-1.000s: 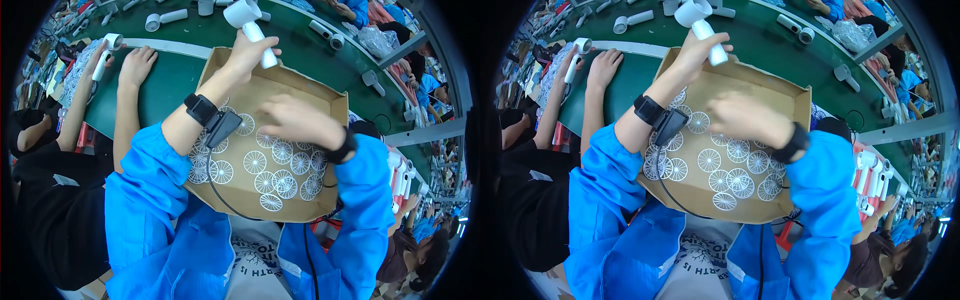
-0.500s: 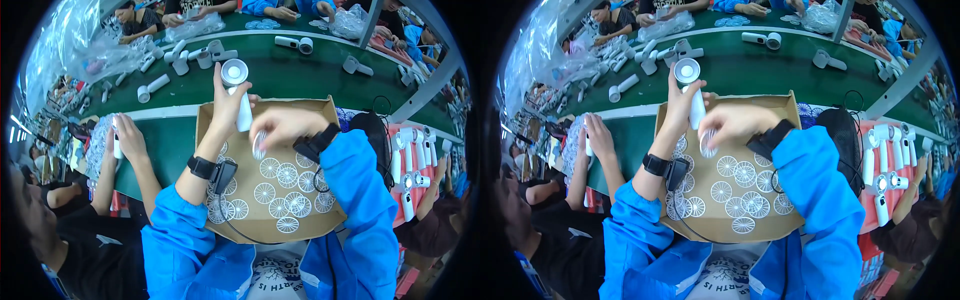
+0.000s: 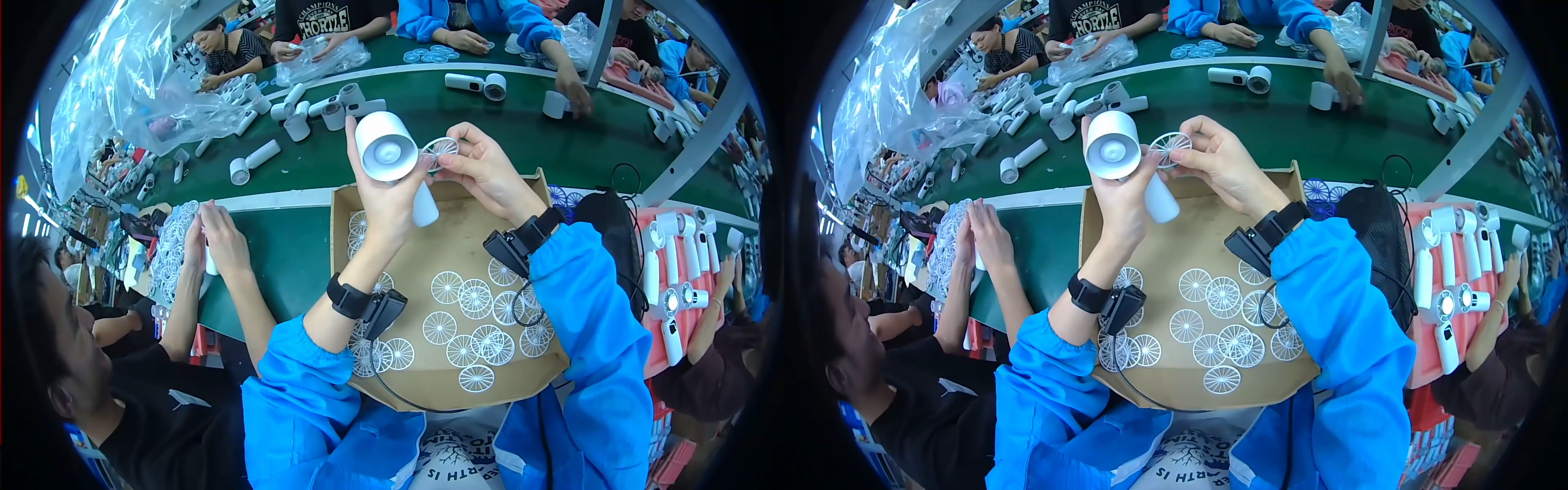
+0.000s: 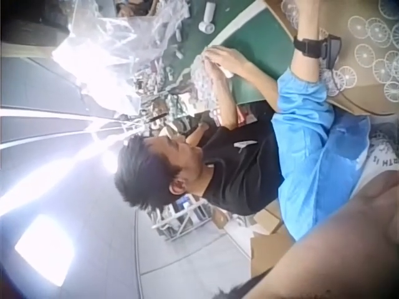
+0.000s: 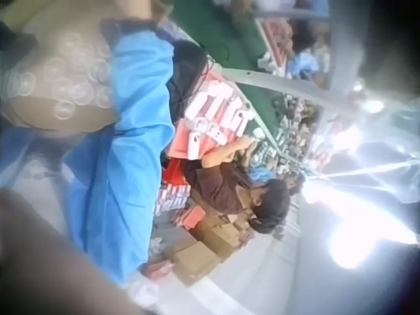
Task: The person assembles handheld fans by picking up a fan body and a white plastic grille, fitting the grille onto the fan head by hand, and placing the completed fan onto a tray. This process is repeated for several fans, handling each fan body and grille one at a time.
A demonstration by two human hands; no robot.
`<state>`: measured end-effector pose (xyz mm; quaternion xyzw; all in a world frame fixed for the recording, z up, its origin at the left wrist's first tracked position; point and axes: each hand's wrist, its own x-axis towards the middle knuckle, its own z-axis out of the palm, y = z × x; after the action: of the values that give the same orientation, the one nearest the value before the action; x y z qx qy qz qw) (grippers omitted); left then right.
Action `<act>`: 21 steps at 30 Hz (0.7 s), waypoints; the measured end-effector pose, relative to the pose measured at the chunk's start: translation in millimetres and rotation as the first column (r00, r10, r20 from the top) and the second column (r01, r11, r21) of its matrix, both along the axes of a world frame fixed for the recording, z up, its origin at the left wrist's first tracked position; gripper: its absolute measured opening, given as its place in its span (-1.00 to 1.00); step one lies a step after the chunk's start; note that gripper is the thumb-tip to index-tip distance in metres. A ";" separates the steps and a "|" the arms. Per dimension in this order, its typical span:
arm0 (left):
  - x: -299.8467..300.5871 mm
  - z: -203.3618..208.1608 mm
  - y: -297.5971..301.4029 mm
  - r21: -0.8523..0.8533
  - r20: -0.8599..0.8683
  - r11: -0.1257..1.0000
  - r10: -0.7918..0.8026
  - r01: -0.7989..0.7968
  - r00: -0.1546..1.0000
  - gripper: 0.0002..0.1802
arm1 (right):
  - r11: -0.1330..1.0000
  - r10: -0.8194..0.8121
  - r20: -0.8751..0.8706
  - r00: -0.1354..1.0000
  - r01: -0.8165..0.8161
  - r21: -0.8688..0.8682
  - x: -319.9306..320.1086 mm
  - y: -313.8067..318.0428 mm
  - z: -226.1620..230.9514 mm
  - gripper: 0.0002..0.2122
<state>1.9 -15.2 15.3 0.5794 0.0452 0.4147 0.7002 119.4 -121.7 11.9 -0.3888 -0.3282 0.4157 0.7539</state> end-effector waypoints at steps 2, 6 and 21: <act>0.9 -1.0 -0.8 0.012 0.015 1.000 0.020 -0.020 1.000 0.10 | 0.989 -0.150 0.154 0.977 0.148 0.026 -3.2 0.8 2.3 -0.76; 1.5 0.9 -3.8 0.030 0.040 0.998 0.062 -0.063 0.997 0.09 | 0.831 -0.514 0.671 0.534 0.503 0.237 -16.8 -2.6 2.7 -0.76; 12.4 -15.3 10.9 -0.202 -0.063 0.979 0.022 -0.034 0.998 0.06 | 0.733 -0.434 0.900 -0.044 0.563 0.381 -21.2 1.2 1.8 -0.63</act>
<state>14.4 -4.3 0.0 0.5166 0.1165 0.4000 0.7481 98.2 -120.5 13.7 -0.6857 -0.5356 -0.2123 0.4448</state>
